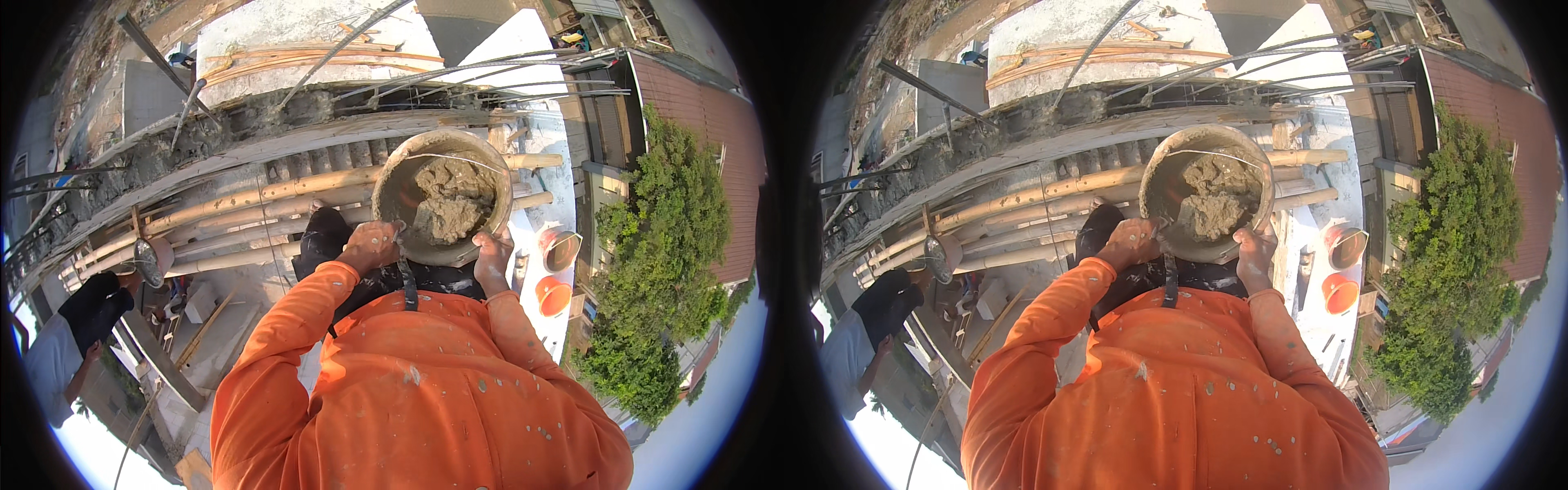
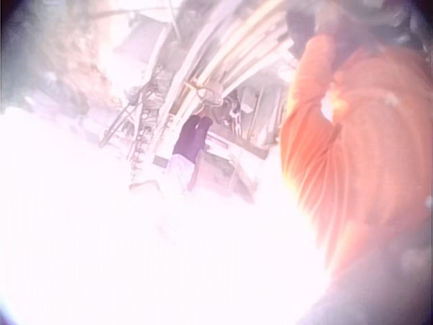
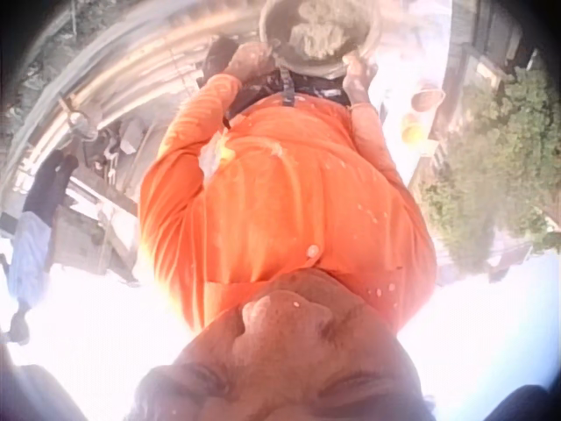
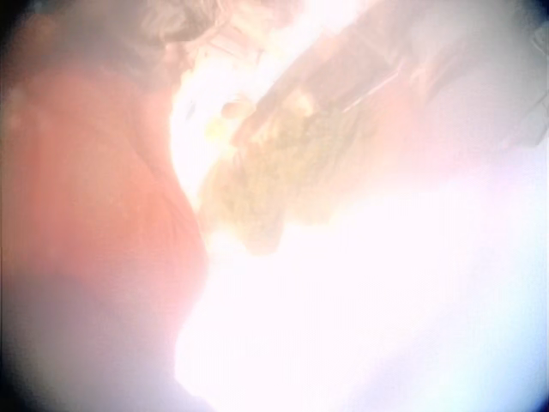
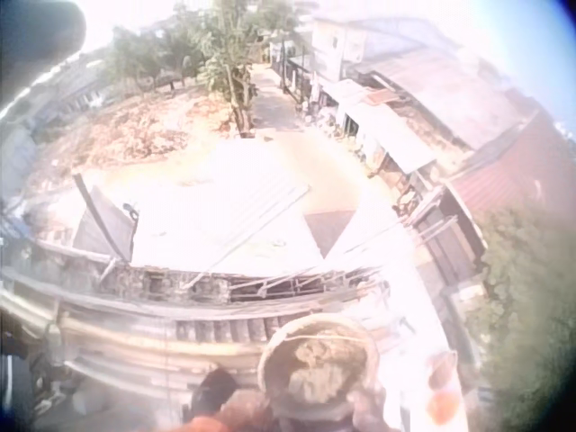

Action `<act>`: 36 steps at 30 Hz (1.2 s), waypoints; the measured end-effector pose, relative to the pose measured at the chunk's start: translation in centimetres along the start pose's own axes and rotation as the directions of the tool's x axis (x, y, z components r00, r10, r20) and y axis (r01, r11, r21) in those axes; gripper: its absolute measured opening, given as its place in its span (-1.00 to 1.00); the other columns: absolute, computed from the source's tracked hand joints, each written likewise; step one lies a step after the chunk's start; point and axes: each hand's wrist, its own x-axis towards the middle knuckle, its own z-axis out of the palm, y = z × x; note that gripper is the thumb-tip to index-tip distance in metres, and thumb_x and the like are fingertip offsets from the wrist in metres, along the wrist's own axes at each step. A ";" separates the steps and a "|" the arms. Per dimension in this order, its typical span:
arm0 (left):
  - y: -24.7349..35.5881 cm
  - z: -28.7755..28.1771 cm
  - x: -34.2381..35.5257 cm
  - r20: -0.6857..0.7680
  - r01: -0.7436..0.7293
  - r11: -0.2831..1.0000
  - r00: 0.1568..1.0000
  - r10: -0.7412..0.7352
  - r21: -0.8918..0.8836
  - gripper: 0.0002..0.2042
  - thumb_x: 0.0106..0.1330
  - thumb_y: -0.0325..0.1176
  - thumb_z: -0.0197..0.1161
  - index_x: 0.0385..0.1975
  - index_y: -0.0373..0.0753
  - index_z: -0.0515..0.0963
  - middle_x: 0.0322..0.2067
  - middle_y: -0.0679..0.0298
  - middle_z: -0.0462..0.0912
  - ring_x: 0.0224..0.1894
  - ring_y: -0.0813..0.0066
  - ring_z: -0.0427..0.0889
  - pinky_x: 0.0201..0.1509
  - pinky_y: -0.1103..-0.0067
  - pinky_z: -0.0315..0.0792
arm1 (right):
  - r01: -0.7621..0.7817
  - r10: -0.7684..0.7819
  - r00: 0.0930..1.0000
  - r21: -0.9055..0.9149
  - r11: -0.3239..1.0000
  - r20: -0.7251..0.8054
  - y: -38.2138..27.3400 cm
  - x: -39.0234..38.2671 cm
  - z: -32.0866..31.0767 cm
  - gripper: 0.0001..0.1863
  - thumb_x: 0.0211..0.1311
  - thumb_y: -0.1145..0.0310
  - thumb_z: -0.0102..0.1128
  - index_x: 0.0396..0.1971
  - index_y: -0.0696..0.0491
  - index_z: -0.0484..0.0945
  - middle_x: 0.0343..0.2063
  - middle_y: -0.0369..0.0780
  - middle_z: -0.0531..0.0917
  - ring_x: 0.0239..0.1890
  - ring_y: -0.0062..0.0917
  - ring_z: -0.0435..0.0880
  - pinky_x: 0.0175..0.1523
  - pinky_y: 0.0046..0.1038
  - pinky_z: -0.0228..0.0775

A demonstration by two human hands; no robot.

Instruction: The person applies wet mortar to a brick wall using a trowel and a bucket, then positions and secures rebar into the wet cement.

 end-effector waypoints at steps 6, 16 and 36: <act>-5.4 -3.5 -7.6 -0.153 0.196 0.973 0.965 -0.213 -0.122 -0.56 -0.03 -0.29 0.14 -0.08 -0.26 0.42 -0.38 -0.12 0.56 -0.22 0.02 0.55 -0.11 0.31 0.41 | -0.012 0.014 1.000 0.233 0.972 -0.006 1.4 1.7 -0.7 -0.47 -0.23 0.72 -0.02 -0.08 0.23 0.35 -0.53 -0.25 0.49 -0.60 -0.63 0.42 -0.48 -0.65 0.27; -22.5 -13.0 -11.6 -0.502 0.149 0.971 0.864 -0.036 0.187 -0.55 -0.08 -0.23 0.25 -0.09 -0.11 0.48 -0.28 0.00 0.56 -0.21 0.08 0.53 -0.12 0.37 0.42 | 0.042 -0.035 0.990 0.050 0.998 -0.140 2.5 0.8 -0.4 -0.64 -0.23 0.68 -0.06 -0.28 0.19 0.39 -0.60 -0.32 0.42 -0.57 -0.64 0.39 -0.41 -0.65 0.29; -32.3 -14.5 -11.1 -0.406 0.038 0.918 0.889 -0.212 -0.395 -0.64 0.11 -0.31 0.13 -0.09 -0.32 0.39 -0.40 0.16 0.49 -0.53 0.47 0.49 -0.41 0.51 0.41 | -0.143 0.101 0.964 -0.156 0.977 -0.247 1.8 -3.6 5.0 -0.66 -0.23 0.69 -0.08 -0.32 0.14 0.40 -0.56 -0.32 0.44 -0.51 -0.64 0.40 -0.37 -0.62 0.27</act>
